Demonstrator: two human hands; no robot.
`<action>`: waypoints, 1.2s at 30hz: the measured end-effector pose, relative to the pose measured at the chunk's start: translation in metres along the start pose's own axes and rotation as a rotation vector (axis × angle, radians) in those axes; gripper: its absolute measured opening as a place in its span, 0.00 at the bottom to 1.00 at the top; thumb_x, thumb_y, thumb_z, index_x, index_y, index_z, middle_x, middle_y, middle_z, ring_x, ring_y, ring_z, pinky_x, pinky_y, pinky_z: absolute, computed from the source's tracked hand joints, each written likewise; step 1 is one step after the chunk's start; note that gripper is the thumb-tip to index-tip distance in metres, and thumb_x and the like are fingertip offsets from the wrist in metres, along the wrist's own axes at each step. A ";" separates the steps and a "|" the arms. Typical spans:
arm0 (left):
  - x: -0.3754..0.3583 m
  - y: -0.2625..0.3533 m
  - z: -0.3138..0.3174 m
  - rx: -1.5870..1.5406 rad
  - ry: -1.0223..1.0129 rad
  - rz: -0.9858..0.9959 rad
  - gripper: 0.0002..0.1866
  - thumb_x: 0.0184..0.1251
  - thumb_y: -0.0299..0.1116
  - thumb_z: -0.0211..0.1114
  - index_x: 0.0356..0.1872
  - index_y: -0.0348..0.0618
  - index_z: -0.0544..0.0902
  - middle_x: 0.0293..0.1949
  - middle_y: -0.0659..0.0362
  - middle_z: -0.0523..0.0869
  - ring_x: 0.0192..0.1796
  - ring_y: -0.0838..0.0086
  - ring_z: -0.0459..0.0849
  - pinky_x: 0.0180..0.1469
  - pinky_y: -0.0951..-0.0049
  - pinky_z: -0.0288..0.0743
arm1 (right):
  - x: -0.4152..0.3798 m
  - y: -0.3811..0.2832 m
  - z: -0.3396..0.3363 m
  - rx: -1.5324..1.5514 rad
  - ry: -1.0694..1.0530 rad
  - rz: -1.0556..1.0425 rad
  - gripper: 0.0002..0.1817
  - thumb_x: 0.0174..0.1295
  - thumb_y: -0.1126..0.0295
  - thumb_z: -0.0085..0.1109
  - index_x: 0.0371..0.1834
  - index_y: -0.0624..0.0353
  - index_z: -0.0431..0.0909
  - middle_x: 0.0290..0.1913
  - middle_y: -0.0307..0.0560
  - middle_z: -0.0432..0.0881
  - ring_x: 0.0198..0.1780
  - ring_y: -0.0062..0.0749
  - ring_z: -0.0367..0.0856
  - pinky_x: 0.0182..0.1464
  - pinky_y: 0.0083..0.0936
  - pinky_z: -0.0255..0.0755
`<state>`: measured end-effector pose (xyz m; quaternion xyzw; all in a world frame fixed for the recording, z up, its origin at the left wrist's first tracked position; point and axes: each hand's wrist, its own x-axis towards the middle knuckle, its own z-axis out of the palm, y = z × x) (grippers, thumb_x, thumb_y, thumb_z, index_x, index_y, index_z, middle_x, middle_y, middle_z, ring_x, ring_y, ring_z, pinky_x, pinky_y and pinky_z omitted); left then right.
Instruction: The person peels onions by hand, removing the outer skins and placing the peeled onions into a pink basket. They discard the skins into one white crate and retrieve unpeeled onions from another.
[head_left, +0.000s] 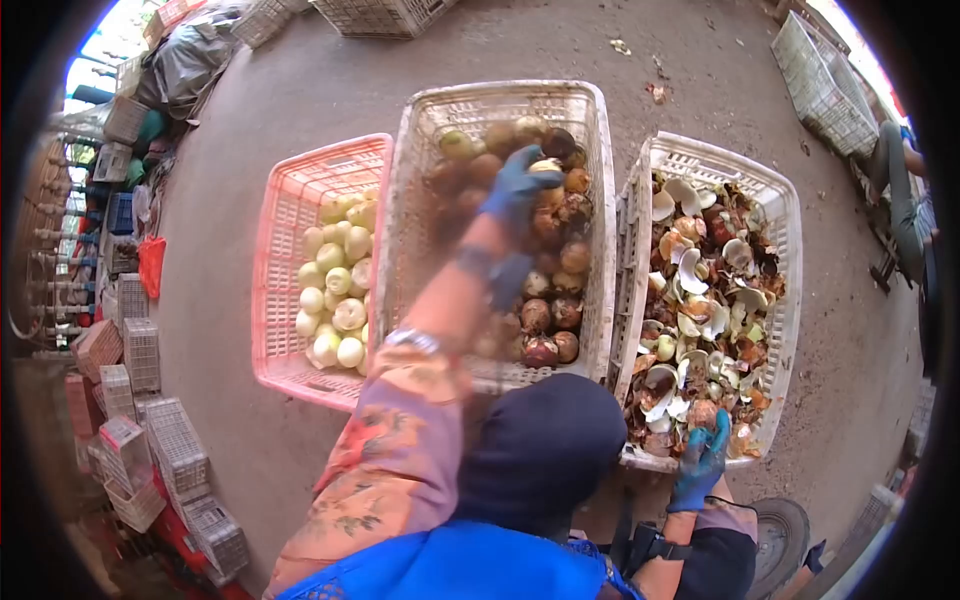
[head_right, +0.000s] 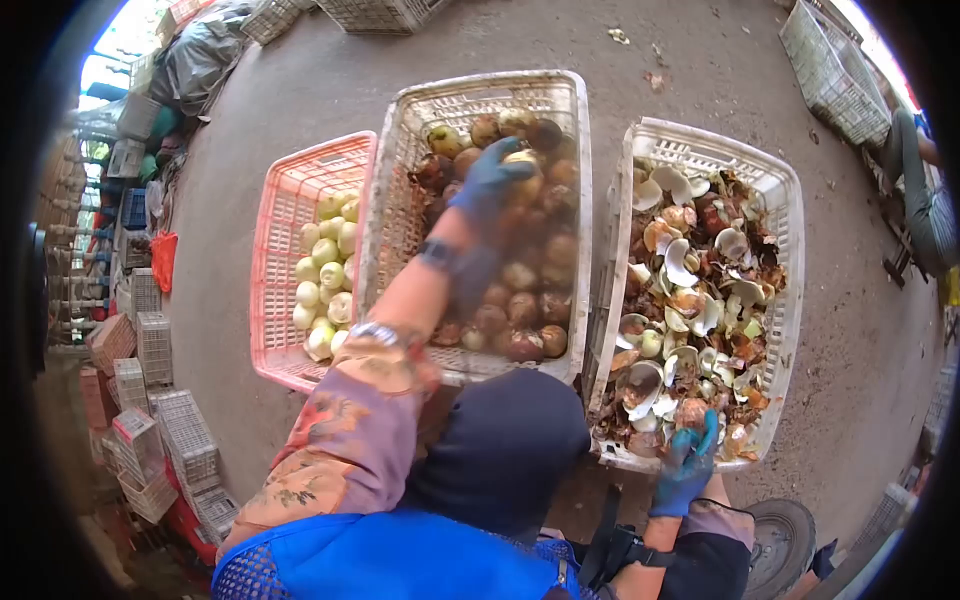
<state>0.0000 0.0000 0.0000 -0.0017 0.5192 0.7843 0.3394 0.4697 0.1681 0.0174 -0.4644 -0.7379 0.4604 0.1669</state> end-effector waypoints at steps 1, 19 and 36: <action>0.002 -0.008 0.011 -0.030 -0.012 -0.003 0.29 0.69 0.44 0.68 0.66 0.41 0.73 0.55 0.51 0.84 0.56 0.61 0.85 0.56 0.60 0.83 | 0.009 -0.003 -0.008 -0.182 -0.001 -0.095 0.29 0.74 0.60 0.53 0.72 0.66 0.65 0.68 0.62 0.73 0.69 0.43 0.72 0.71 0.37 0.62; -0.306 0.073 0.114 0.019 -0.331 0.366 0.18 0.81 0.38 0.50 0.62 0.38 0.74 0.54 0.57 0.82 0.53 0.70 0.81 0.58 0.71 0.77 | -0.135 -0.226 -0.018 -0.030 -0.100 -0.803 0.18 0.65 0.72 0.56 0.59 0.58 0.80 0.45 0.58 0.86 0.40 0.52 0.86 0.41 0.38 0.80; -0.302 -0.037 0.151 0.911 -0.846 0.989 0.30 0.71 0.22 0.59 0.72 0.32 0.61 0.63 0.50 0.76 0.61 0.67 0.79 0.60 0.71 0.77 | -0.129 -0.108 -0.037 -0.374 -0.138 -0.598 0.11 0.62 0.66 0.60 0.46 0.52 0.74 0.34 0.51 0.83 0.37 0.52 0.85 0.35 0.42 0.77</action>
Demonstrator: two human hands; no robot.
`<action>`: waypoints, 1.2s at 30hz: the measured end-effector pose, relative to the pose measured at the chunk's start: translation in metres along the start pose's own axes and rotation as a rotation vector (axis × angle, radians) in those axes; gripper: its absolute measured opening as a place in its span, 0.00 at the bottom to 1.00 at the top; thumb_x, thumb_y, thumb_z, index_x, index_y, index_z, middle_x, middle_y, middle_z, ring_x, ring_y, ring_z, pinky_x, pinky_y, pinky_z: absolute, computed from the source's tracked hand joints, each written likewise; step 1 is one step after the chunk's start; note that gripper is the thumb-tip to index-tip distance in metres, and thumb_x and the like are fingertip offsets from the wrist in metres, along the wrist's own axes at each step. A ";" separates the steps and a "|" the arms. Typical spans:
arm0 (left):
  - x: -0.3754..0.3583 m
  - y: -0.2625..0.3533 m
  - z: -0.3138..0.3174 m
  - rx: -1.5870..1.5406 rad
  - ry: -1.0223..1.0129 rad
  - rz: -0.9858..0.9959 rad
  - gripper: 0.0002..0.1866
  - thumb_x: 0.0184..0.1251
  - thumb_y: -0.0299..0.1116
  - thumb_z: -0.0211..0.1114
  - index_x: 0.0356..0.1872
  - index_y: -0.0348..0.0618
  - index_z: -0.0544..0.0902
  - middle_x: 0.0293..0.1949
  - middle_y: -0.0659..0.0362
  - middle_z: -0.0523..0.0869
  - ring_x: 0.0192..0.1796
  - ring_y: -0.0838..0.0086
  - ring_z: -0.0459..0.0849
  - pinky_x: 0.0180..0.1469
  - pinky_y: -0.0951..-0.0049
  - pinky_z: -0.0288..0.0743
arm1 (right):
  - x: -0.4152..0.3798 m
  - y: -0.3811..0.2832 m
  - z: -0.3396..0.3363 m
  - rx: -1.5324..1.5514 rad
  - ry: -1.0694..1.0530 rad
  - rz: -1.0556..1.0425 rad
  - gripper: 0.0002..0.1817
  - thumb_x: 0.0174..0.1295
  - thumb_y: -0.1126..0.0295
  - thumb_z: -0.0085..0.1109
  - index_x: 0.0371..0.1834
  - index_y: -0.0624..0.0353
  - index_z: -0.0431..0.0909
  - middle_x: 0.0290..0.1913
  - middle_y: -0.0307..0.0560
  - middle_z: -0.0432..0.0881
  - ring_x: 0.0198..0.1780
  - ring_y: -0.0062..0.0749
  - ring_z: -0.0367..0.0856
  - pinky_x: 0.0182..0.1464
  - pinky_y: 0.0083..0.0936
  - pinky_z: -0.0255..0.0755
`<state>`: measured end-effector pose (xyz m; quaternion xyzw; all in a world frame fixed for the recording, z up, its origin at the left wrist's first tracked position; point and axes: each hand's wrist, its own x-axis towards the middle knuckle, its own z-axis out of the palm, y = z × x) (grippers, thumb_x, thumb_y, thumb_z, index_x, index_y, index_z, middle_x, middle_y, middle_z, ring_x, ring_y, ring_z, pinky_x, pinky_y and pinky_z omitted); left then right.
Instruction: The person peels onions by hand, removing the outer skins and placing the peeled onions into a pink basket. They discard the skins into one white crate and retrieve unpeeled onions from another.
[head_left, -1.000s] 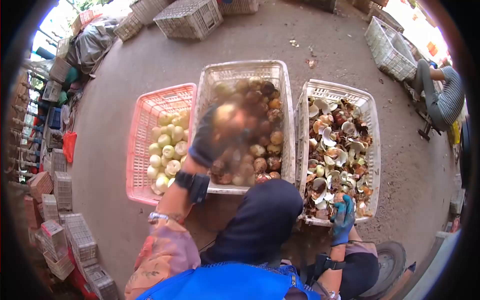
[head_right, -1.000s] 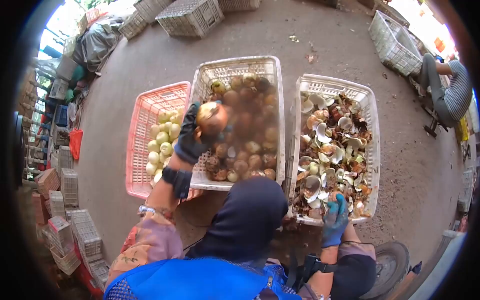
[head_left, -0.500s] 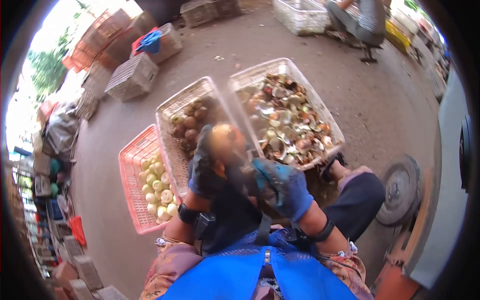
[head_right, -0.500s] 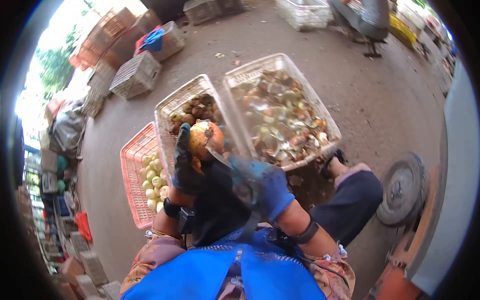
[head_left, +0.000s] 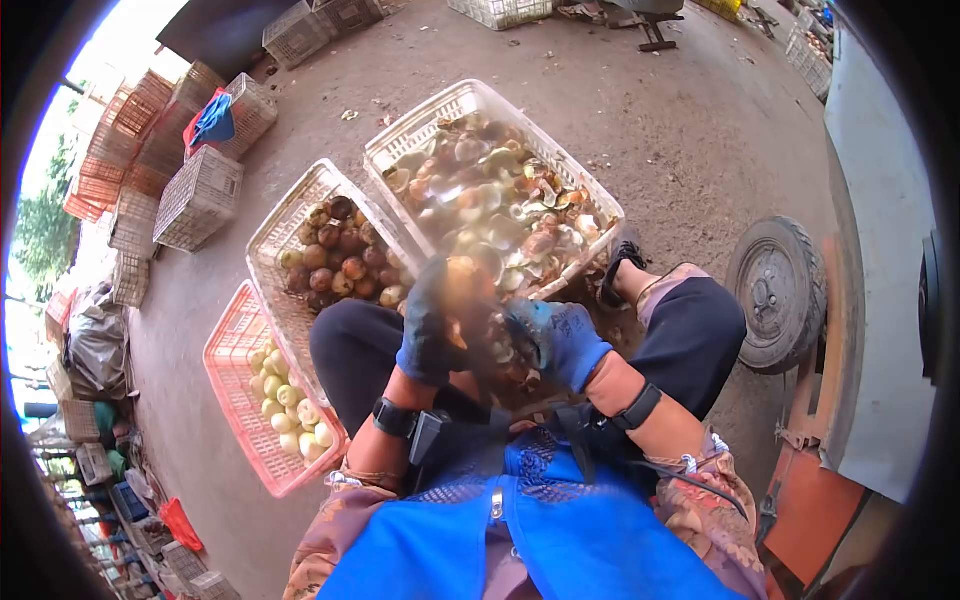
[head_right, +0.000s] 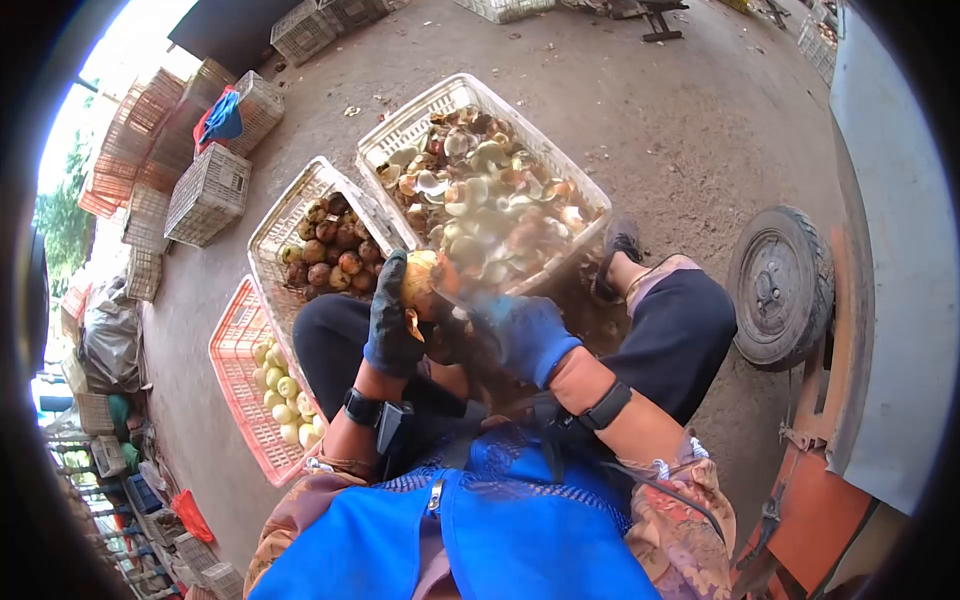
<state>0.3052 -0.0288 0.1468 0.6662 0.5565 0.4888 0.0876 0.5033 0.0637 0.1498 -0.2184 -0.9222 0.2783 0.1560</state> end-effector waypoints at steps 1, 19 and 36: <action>0.000 0.001 0.004 -0.035 0.019 -0.082 0.29 0.72 0.23 0.58 0.72 0.33 0.62 0.62 0.51 0.77 0.60 0.69 0.79 0.59 0.72 0.77 | 0.000 -0.006 -0.002 0.002 0.000 0.007 0.11 0.62 0.66 0.60 0.46 0.52 0.74 0.34 0.51 0.83 0.37 0.52 0.85 0.35 0.42 0.77; -0.009 -0.027 0.016 -1.485 0.188 -1.096 0.23 0.72 0.44 0.63 0.61 0.42 0.77 0.47 0.56 0.86 0.40 0.66 0.86 0.47 0.56 0.84 | 0.008 0.011 -0.008 -0.280 -0.123 0.086 0.09 0.65 0.61 0.58 0.43 0.52 0.77 0.33 0.48 0.86 0.33 0.46 0.88 0.31 0.41 0.80; 0.010 0.001 0.036 -0.824 0.054 -0.987 0.17 0.72 0.46 0.63 0.52 0.46 0.79 0.30 0.66 0.79 0.31 0.76 0.79 0.33 0.72 0.77 | 0.005 0.034 0.014 -0.357 0.010 0.075 0.08 0.66 0.64 0.55 0.46 0.48 0.75 0.35 0.43 0.84 0.31 0.39 0.87 0.28 0.36 0.79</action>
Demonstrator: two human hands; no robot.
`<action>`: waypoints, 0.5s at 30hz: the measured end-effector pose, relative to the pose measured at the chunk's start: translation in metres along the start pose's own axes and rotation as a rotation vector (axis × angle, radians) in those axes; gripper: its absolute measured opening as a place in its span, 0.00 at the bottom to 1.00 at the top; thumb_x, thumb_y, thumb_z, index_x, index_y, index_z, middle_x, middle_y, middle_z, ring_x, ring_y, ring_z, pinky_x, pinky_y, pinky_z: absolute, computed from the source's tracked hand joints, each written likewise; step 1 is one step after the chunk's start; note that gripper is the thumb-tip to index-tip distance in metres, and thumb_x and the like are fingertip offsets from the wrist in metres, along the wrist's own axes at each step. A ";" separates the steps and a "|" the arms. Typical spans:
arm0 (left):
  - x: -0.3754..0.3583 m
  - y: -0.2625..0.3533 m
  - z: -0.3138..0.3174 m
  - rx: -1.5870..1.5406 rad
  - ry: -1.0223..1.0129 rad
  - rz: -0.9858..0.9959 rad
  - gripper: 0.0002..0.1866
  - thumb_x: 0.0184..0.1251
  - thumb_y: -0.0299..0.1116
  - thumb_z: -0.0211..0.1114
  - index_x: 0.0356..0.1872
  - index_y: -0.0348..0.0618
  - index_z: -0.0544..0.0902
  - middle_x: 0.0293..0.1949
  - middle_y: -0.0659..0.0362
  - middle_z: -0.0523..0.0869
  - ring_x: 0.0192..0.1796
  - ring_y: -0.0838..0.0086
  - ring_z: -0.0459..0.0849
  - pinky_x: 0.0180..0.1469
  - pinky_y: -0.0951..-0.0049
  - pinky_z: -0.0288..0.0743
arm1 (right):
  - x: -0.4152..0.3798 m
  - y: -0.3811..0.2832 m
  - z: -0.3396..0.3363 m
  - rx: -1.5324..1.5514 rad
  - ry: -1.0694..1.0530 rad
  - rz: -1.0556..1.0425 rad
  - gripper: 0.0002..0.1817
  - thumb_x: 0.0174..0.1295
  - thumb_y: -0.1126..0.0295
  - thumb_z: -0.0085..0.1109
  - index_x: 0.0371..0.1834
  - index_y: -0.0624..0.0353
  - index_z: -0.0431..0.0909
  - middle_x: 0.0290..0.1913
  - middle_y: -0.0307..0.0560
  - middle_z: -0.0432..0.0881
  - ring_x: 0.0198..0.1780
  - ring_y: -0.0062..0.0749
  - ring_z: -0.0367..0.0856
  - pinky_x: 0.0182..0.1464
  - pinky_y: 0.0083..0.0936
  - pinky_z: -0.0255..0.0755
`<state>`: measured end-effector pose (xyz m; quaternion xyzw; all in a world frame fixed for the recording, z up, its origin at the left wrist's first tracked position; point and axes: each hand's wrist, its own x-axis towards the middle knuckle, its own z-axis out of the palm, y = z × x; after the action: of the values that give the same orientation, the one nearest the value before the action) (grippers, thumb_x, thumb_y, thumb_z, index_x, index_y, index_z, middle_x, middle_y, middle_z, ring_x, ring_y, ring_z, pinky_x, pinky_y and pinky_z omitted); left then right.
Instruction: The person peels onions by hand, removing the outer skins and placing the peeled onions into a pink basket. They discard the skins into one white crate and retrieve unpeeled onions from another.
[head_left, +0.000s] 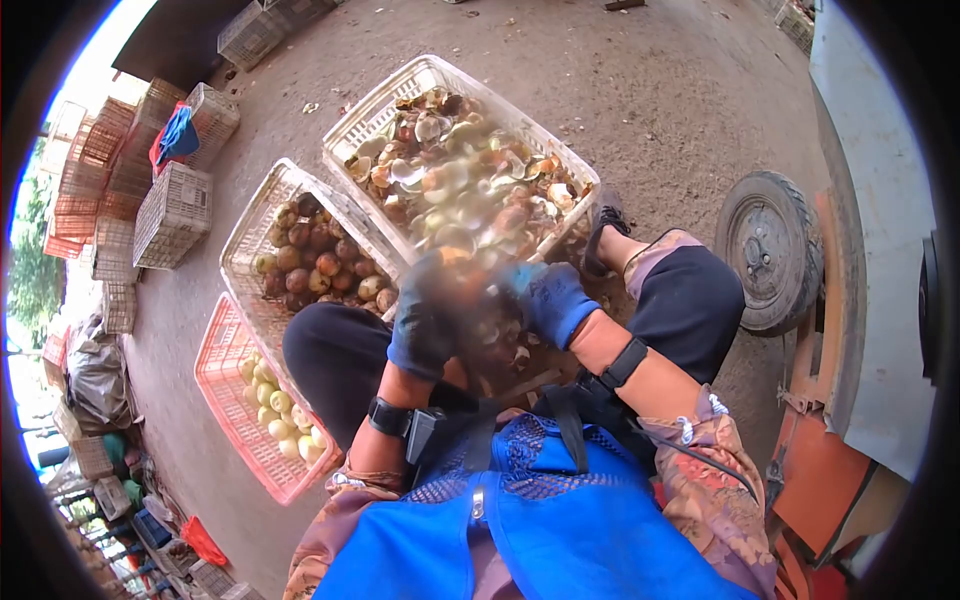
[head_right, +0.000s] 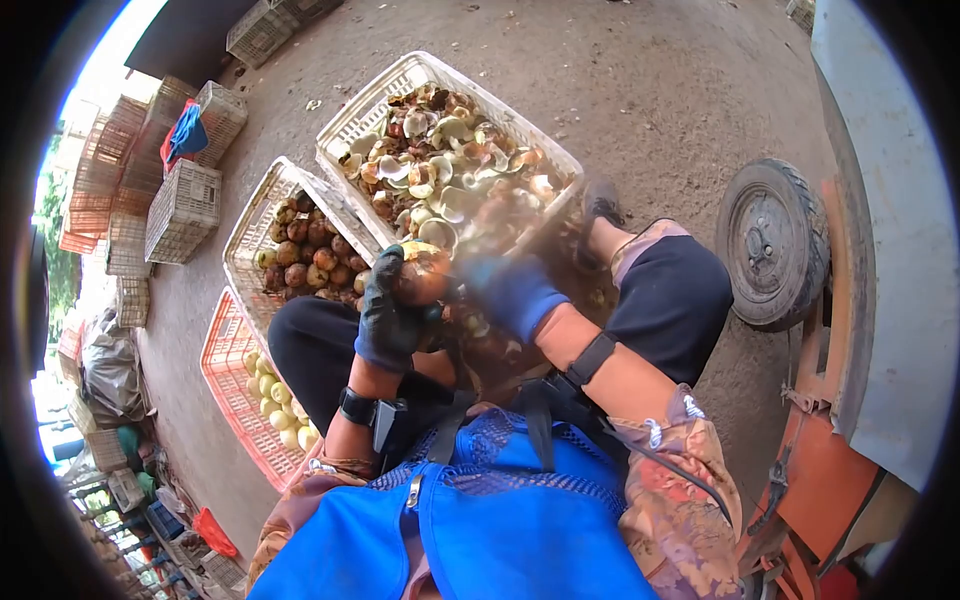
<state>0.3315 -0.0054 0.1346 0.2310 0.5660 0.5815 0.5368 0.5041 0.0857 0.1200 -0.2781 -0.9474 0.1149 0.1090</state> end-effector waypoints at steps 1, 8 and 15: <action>-0.001 0.011 0.012 -0.647 0.012 -0.272 0.17 0.71 0.47 0.64 0.50 0.46 0.80 0.28 0.66 0.78 0.31 0.76 0.78 0.33 0.72 0.76 | 0.001 0.002 0.000 -0.078 0.020 -0.004 0.07 0.67 0.65 0.54 0.46 0.48 0.75 0.35 0.43 0.84 0.31 0.38 0.87 0.27 0.35 0.79; 0.022 -0.023 -0.009 -0.291 -0.147 -0.036 0.21 0.70 0.48 0.66 0.50 0.41 0.79 0.34 0.62 0.84 0.35 0.72 0.82 0.38 0.70 0.78 | 0.008 -0.004 -0.010 0.113 -0.121 0.174 0.08 0.64 0.64 0.57 0.44 0.50 0.76 0.37 0.47 0.86 0.34 0.46 0.88 0.32 0.42 0.80; 0.024 -0.020 0.009 -0.421 0.001 0.089 0.16 0.71 0.45 0.66 0.49 0.45 0.80 0.39 0.61 0.85 0.40 0.70 0.85 0.42 0.65 0.80 | 0.013 -0.012 0.015 0.594 0.082 0.357 0.10 0.60 0.63 0.61 0.42 0.53 0.77 0.37 0.54 0.84 0.38 0.50 0.86 0.37 0.43 0.77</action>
<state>0.3389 0.0153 0.1111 0.1384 0.4217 0.7100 0.5467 0.4838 0.0806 0.1108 -0.4001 -0.8037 0.3917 0.2012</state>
